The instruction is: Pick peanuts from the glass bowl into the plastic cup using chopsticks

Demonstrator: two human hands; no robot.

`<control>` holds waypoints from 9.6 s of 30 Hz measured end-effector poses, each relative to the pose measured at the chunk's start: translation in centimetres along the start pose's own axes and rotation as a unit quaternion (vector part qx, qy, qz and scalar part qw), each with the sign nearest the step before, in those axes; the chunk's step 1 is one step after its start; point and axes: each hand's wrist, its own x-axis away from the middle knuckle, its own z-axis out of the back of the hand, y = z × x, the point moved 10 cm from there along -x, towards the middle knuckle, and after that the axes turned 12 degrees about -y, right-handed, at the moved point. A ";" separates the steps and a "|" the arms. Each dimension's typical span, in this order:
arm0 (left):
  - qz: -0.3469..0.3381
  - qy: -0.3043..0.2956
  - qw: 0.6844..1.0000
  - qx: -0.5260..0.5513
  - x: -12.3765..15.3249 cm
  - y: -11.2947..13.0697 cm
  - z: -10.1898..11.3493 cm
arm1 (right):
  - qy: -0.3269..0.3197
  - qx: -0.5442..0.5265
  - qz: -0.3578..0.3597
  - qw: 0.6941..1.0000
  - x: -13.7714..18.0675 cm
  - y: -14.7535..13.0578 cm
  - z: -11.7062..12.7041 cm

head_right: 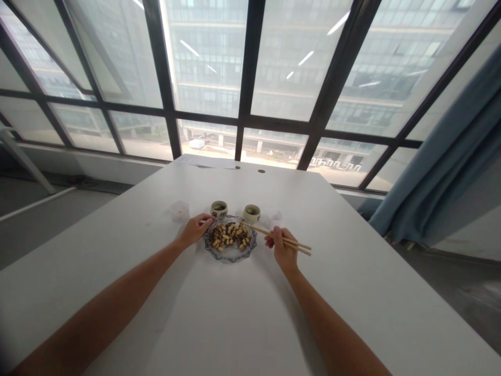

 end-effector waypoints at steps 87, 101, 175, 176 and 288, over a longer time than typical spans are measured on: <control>-0.009 0.026 0.996 0.082 -5.2 -4.1 -0.5 | -0.238 0.328 0.117 0.907 -0.3 -8.3 -6.4; -0.006 0.027 0.997 0.077 -5.3 -4.0 -0.5 | -0.236 0.339 0.113 0.904 -0.2 -8.2 -7.1; -0.005 0.249 0.931 -0.268 3.9 -1.7 10.7 | 0.077 -0.235 -0.194 0.949 -0.2 6.5 -1.1; 0.018 0.251 0.937 -0.243 3.7 -3.1 10.8 | 0.074 -0.230 -0.191 0.952 -0.2 6.5 -1.1; 0.040 0.121 0.987 -0.101 1.9 -4.8 8.0 | -0.238 0.258 0.081 0.933 -1.6 -7.9 -6.8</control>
